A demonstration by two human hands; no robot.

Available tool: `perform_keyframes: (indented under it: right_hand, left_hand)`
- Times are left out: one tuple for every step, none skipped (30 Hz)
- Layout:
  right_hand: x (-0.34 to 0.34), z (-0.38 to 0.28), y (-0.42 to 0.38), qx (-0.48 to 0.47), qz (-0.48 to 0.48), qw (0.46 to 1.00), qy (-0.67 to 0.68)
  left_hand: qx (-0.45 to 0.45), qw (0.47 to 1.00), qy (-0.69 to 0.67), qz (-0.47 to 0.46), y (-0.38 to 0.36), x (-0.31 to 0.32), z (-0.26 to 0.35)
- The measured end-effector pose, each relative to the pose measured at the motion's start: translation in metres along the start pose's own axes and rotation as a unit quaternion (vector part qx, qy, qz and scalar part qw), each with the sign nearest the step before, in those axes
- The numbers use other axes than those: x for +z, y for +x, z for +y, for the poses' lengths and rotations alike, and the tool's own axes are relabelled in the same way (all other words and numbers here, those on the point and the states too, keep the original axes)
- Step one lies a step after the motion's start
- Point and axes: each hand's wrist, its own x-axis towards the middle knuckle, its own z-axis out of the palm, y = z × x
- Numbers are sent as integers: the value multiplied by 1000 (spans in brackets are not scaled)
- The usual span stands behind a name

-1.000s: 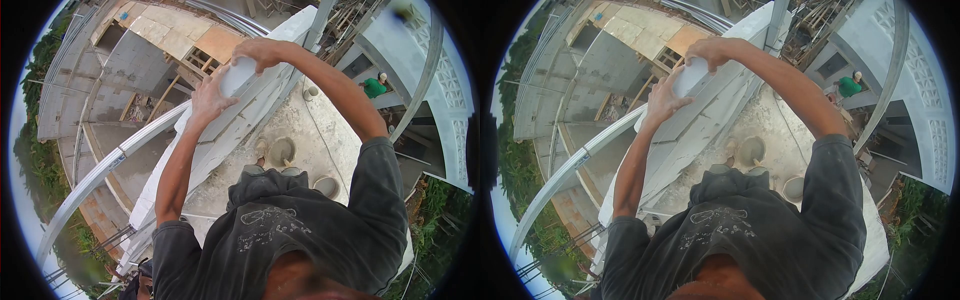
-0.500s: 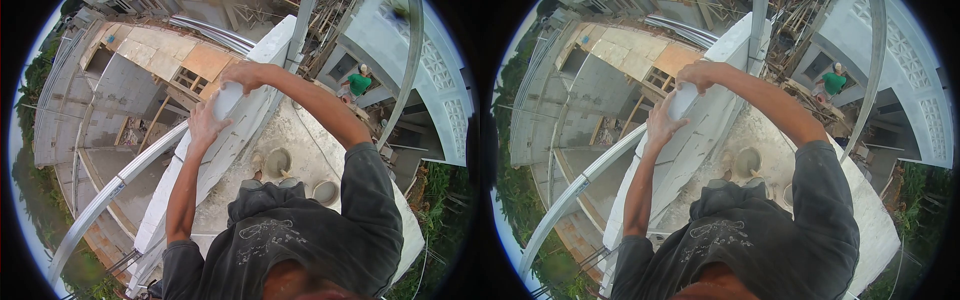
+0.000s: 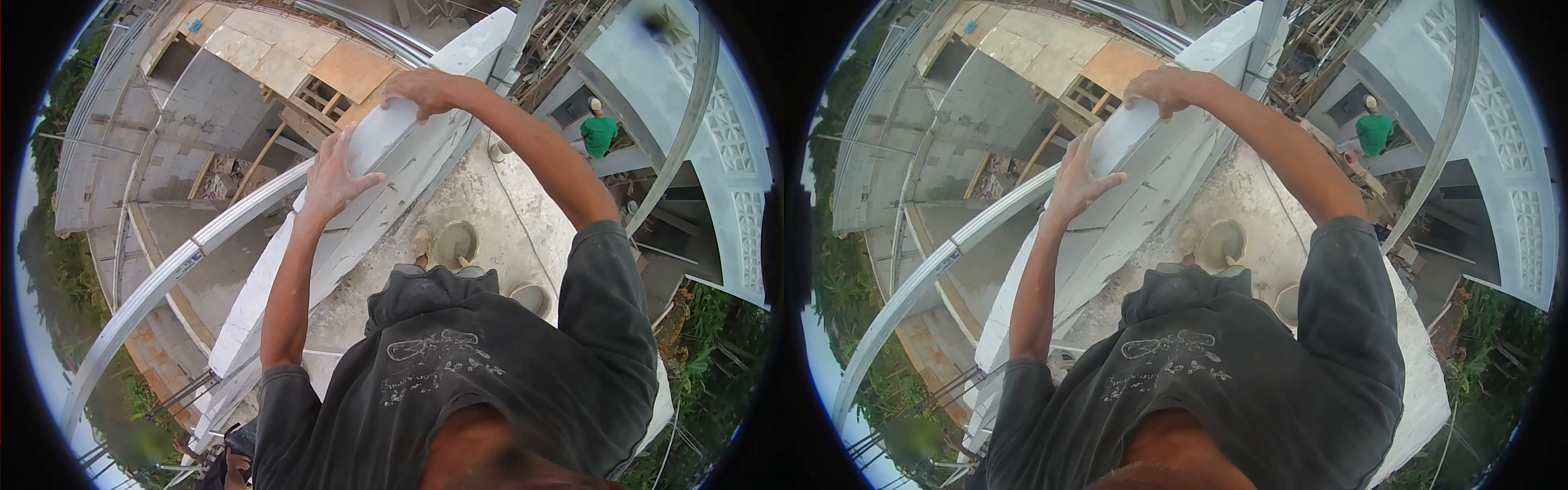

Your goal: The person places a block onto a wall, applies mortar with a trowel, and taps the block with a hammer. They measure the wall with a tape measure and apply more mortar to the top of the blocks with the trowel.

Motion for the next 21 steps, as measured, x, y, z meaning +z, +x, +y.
perform_keyframes:
  right_hand:
    - [1,0,0,-3,3,1000,3]
    - [3,2,2,-8,3,1000,-8]
    - [7,3,4,-12,5,1000,-19]
    - [10,3,4,-18,9,999,-30]
    - [12,4,4,-21,14,999,-43]
    - [14,4,2,-22,17,998,-58]
    - [17,2,0,-28,30,996,-75]
    - [21,-1,-3,-34,41,994,-92]
    - [27,-6,-6,-41,52,992,-109]
    - [32,-9,-8,-46,66,988,-132]
    - [39,-12,-11,-49,81,984,-153]
    - [46,-15,-13,-49,96,979,-173]
    - [50,-16,-13,-55,109,976,-180]
    - [52,-16,-15,-57,123,973,-187]
    - [56,-15,-18,-57,137,970,-194]
    - [62,-12,-18,-51,151,966,-206]
    - [70,-10,-16,-45,166,961,-218]
    - [74,-10,-14,-40,180,956,-229]
    - [76,-8,-13,-43,184,956,-226]
    - [78,-7,-14,-46,187,956,-222]
    - [78,-8,-15,-48,191,956,-219]
  left_hand:
    - [-13,1000,-10,-17,-15,-11,-10]
    - [-27,999,-18,-33,-31,-22,-21]
    - [-53,998,17,-40,-50,-29,-35]
    - [-77,995,51,-48,-69,-31,-50]
    - [-97,990,83,-55,-85,-32,-60]
    - [-105,992,61,-44,-97,-32,-64]
    - [-94,992,75,-25,-102,-31,-63]
    - [-83,993,88,-6,-107,-29,-60]
    - [-74,992,101,12,-113,-25,-57]
    - [-70,989,126,35,-116,-20,-57]
    - [-65,985,152,54,-117,-13,-59]
    - [-56,980,179,71,-119,-7,-61]
    - [-56,977,187,85,-119,-4,-62]
    - [-52,974,196,98,-118,-2,-63]
    - [-46,972,203,111,-117,2,-62]
    - [-51,972,199,113,-116,5,-62]
    - [-57,972,196,115,-116,7,-62]
    - [-63,972,194,118,-117,8,-63]
    - [-61,972,191,121,-117,8,-63]
    - [-59,973,187,123,-118,8,-62]
    - [-55,973,184,126,-118,8,-61]
